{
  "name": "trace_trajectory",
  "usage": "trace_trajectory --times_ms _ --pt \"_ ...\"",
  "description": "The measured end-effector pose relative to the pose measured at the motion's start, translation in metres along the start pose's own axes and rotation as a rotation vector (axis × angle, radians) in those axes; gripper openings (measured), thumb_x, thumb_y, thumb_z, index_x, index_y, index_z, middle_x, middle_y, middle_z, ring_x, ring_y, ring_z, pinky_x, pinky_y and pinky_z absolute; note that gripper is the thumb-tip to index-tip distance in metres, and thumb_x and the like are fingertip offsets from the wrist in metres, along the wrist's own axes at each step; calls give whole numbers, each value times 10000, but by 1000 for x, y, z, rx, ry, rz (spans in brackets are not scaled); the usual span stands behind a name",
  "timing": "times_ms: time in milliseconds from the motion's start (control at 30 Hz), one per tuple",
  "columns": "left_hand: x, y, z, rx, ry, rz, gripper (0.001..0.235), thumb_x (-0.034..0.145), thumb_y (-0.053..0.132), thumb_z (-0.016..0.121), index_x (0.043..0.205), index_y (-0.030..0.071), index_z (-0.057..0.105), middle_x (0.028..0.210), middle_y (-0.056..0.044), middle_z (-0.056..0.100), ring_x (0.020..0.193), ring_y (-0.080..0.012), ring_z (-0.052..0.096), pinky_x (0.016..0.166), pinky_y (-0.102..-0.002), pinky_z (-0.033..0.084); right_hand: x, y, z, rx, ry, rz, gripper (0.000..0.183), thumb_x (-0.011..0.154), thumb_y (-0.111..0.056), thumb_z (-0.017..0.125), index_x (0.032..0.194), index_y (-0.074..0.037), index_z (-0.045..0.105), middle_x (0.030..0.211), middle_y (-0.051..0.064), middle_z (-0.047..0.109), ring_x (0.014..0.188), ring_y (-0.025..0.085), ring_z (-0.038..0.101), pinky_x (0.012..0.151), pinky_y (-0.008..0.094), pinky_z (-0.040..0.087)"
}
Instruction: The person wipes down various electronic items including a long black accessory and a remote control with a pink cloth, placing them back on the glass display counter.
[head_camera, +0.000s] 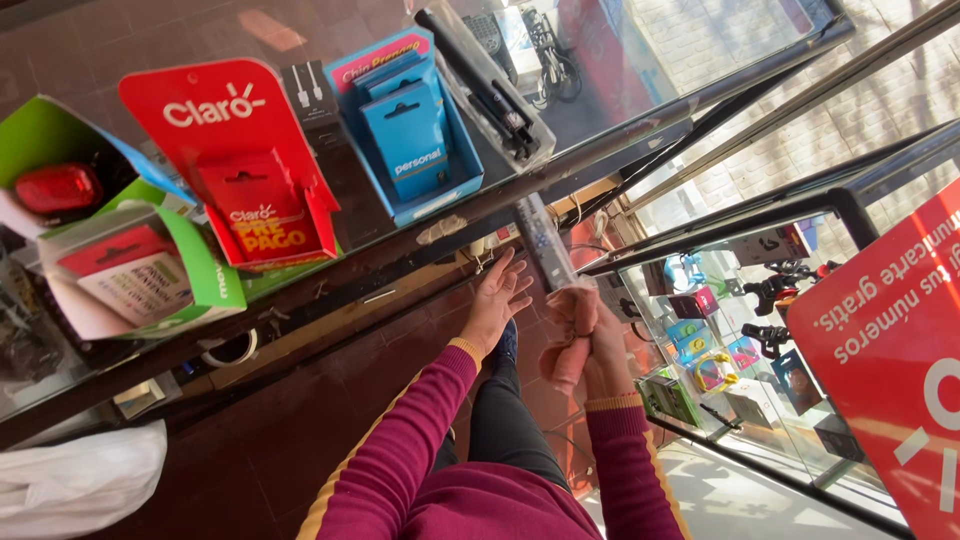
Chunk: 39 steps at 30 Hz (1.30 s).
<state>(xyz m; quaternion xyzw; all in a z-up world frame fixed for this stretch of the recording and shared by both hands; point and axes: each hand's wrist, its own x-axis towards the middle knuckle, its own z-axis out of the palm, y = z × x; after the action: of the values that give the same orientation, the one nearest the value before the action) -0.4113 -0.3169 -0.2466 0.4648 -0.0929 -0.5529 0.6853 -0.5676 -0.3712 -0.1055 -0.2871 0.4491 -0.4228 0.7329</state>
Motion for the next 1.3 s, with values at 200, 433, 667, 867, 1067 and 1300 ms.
trace_trajectory --times_ms 200,433,667,867,1067,1300 --pt "-29 -42 -47 -479 -2 -1 425 1304 391 625 1718 464 689 1720 43 759 1525 -324 762 1236 -679 647 -36 70 -24 -211 -113 48 468 1230 -99 646 780 28 680 927 275 709 989 375 729 1050 574 627" --pt "-109 4 -81 -543 182 24 519 1264 583 581 1730 383 690 1672 -190 792 1568 -454 737 1283 -710 609 -94 133 15 -366 -111 255 215 1125 -189 847 1014 -6 832 682 99 688 548 170 647 490 333 567" --pt "-165 30 -138 -556 245 -5 492 1231 592 660 1583 290 823 1545 -190 862 1414 -440 830 1181 -706 703 -99 109 77 -369 -362 385 268 1176 -273 781 1067 -35 833 764 64 670 638 136 679 567 296 582" --pt "-214 23 -160 -547 228 -19 503 1201 558 761 1609 272 832 1529 -236 859 1400 -491 823 1155 -729 693 -113 16 87 -228 -248 532 415 1177 -435 816 1407 -89 830 1107 80 824 909 173 782 904 308 674" --pt "-252 33 -161 -495 176 -32 533 1217 542 729 1647 234 798 1488 -194 879 1305 -419 870 1124 -707 734 -95 57 141 -935 -591 -460 912 972 -53 820 1829 -271 595 1583 240 721 1505 471 731 1273 599 572" --pt "-264 14 -198 -383 123 6 569 1244 574 676 1702 245 754 1544 -198 847 1364 -420 837 1189 -706 707 -135 121 155 -1105 -712 -931 458 1056 -66 838 1366 -398 896 1436 -74 771 1254 307 847 1014 469 715"
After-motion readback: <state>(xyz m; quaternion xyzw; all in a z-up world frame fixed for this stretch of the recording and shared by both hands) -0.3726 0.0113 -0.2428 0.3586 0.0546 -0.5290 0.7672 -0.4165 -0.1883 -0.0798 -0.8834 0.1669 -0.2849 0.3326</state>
